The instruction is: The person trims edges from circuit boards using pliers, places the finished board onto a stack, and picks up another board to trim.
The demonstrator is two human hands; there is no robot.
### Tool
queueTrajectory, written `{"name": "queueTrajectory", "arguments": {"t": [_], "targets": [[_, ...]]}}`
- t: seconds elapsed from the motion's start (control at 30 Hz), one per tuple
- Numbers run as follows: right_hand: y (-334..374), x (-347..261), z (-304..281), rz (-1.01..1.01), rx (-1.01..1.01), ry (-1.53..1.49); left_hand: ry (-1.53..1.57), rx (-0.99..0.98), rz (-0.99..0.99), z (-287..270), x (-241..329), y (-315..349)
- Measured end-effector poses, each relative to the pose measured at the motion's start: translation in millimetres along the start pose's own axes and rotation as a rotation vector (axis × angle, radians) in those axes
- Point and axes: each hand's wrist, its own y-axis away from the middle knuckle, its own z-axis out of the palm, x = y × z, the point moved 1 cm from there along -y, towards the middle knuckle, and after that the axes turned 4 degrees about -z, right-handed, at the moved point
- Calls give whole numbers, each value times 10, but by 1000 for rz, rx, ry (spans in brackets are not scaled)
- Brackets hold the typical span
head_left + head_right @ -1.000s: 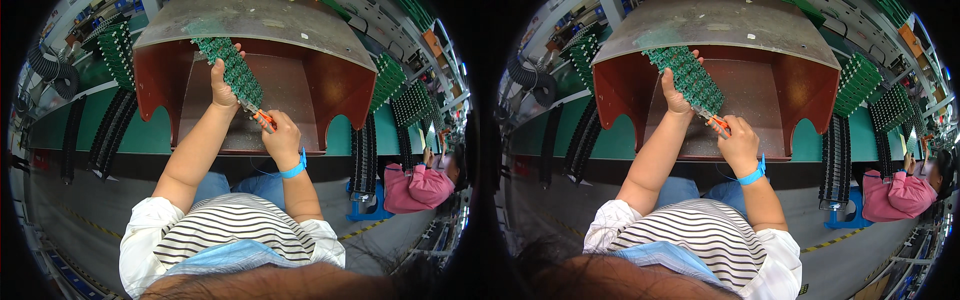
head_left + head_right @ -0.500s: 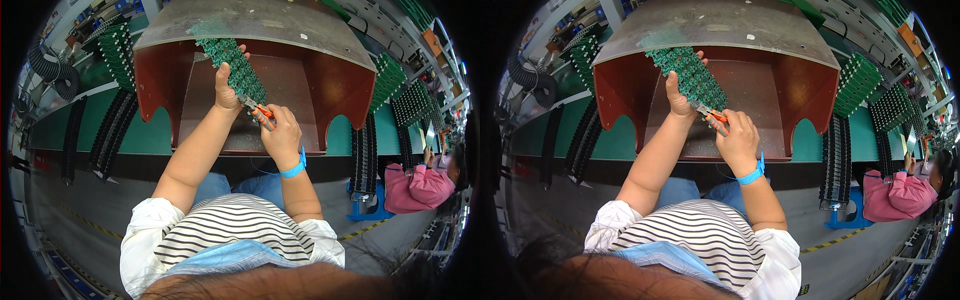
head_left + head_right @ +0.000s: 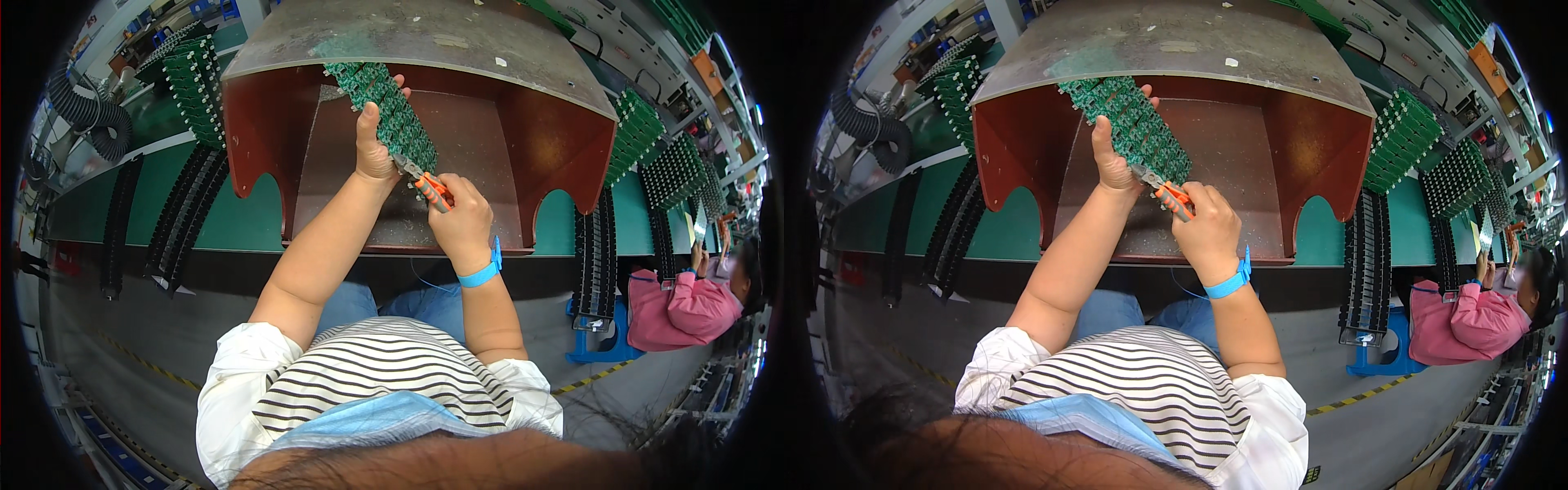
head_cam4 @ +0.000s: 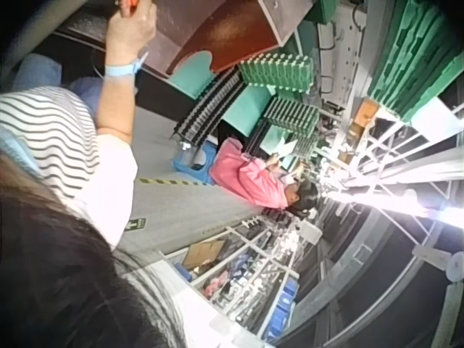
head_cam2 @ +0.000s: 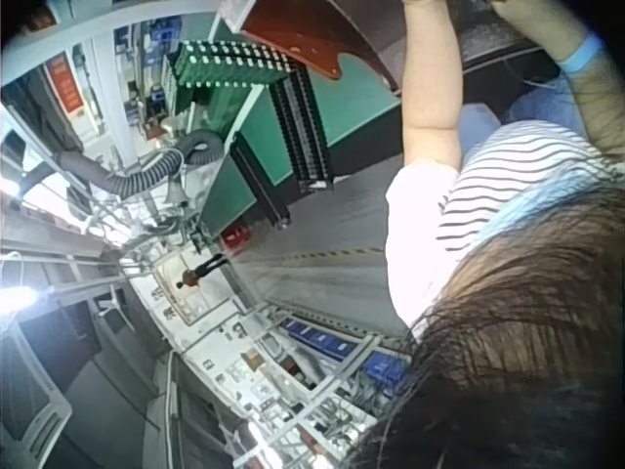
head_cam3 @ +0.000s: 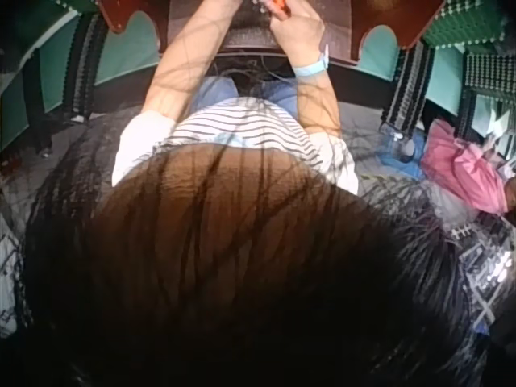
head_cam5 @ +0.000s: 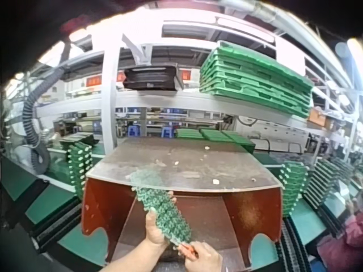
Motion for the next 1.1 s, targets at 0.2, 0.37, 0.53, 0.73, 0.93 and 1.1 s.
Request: {"name": "queueTrajectory", "arguments": {"t": [0.2,0.37,0.53,0.73,0.93,1.1], "targets": [[-48,-11,-58,43,30,-73,-25,-15,23,-2,-22,5],[-95,-41,-56,-28,85,-36,-50,-29,14,17,-41,35],[-110,-87,-42,-83,116,-25,-60,-43,4,12,-56,46],[-102,-103,-42,-77,103,-19,-67,-49,-6,0,-67,48],[-108,-62,-33,-56,122,-45,-123,0,28,0,-125,64],[-83,70,-98,-53,96,12,215,-73,-86,-269,61,-107]]}}
